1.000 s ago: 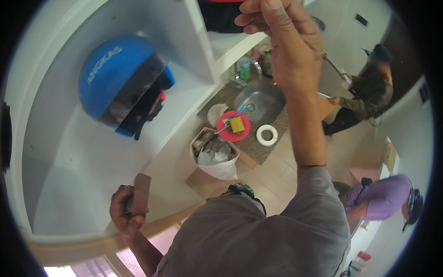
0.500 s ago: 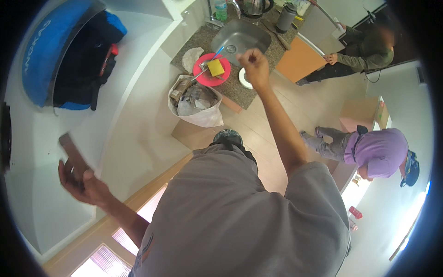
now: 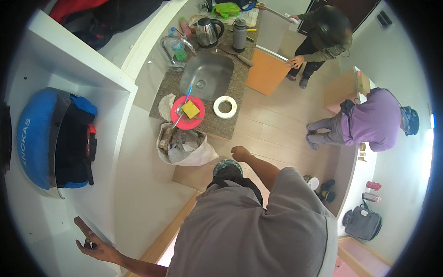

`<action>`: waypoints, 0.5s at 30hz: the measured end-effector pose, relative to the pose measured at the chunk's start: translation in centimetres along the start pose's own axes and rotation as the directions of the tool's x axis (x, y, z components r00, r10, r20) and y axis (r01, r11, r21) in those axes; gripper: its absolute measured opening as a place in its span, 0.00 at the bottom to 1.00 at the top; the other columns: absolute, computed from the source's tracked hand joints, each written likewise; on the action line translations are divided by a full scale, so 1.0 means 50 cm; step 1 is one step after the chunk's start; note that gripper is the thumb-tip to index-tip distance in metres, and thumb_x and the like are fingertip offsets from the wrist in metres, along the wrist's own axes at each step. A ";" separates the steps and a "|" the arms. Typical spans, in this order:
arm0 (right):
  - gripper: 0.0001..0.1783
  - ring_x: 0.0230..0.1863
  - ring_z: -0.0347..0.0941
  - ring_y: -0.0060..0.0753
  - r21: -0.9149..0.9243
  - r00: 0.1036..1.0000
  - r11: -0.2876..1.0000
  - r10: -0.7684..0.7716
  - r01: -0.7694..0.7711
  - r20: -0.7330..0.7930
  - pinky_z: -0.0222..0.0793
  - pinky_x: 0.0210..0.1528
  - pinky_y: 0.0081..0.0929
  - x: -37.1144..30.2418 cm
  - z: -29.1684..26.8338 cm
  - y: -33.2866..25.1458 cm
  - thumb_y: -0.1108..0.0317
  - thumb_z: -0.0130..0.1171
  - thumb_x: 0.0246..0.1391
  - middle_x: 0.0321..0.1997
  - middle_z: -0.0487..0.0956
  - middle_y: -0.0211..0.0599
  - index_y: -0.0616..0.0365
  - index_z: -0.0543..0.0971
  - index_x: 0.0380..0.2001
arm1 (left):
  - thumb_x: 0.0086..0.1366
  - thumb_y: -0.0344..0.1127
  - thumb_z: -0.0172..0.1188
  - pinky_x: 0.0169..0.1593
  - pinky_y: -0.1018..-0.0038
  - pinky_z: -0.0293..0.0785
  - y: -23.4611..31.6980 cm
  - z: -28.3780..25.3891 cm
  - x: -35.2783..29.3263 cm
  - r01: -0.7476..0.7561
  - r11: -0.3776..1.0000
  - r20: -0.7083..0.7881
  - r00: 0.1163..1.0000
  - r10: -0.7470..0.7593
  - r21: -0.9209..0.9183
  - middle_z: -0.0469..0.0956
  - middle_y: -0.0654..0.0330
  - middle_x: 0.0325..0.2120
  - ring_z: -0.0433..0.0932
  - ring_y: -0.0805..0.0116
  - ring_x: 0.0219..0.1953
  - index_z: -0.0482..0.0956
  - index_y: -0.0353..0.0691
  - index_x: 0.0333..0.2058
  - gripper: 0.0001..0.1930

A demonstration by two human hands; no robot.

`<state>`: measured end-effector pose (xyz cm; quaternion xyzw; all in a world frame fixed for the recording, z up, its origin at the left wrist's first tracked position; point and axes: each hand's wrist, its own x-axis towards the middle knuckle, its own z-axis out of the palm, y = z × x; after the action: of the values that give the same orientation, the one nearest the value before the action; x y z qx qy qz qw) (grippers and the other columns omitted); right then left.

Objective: The person uses pliers and a scraper to remove adhesive residue from a cabinet frame, then places a bag on a shelf and packs items into a backpack. Another person is seen assembling a wooden cabinet in the background.

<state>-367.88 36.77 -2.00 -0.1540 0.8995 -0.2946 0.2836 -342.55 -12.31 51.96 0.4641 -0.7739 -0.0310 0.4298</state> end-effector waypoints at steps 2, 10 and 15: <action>0.17 0.54 0.83 0.54 0.007 0.994 0.995 0.098 -0.098 -0.037 0.78 0.58 0.45 0.023 -0.045 0.012 0.65 0.62 0.54 0.50 0.87 0.49 0.57 0.87 0.46 | 0.69 0.64 0.61 0.56 0.57 0.77 0.011 0.010 0.001 0.035 0.999 0.011 0.999 -0.036 0.017 0.76 0.44 0.52 0.78 0.49 0.54 0.62 0.34 0.72 0.46; 0.17 0.50 0.83 0.60 0.115 0.808 0.974 0.228 -0.197 -0.543 0.79 0.54 0.48 0.312 -0.270 0.199 0.62 0.65 0.57 0.47 0.85 0.58 0.58 0.86 0.47 | 0.71 0.45 0.66 0.48 0.70 0.82 0.001 0.026 0.012 0.318 0.693 0.274 0.945 -0.177 -0.647 0.61 0.49 0.76 0.79 0.72 0.35 0.54 0.36 0.77 0.44; 0.33 0.67 0.73 0.61 0.258 0.574 0.943 0.333 -0.211 -0.748 0.69 0.69 0.50 0.520 -0.448 0.294 0.63 0.66 0.58 0.64 0.77 0.61 0.62 0.73 0.65 | 0.82 0.43 0.49 0.68 0.65 0.73 -0.113 -0.018 0.037 -0.206 0.915 0.401 0.915 0.054 0.347 0.59 0.57 0.75 0.75 0.70 0.54 0.51 0.56 0.79 0.31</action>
<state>-403.55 46.58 -7.05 0.1504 0.9217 -0.3473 -0.0847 -338.39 -16.61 51.17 0.4700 -0.8635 0.0596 0.1728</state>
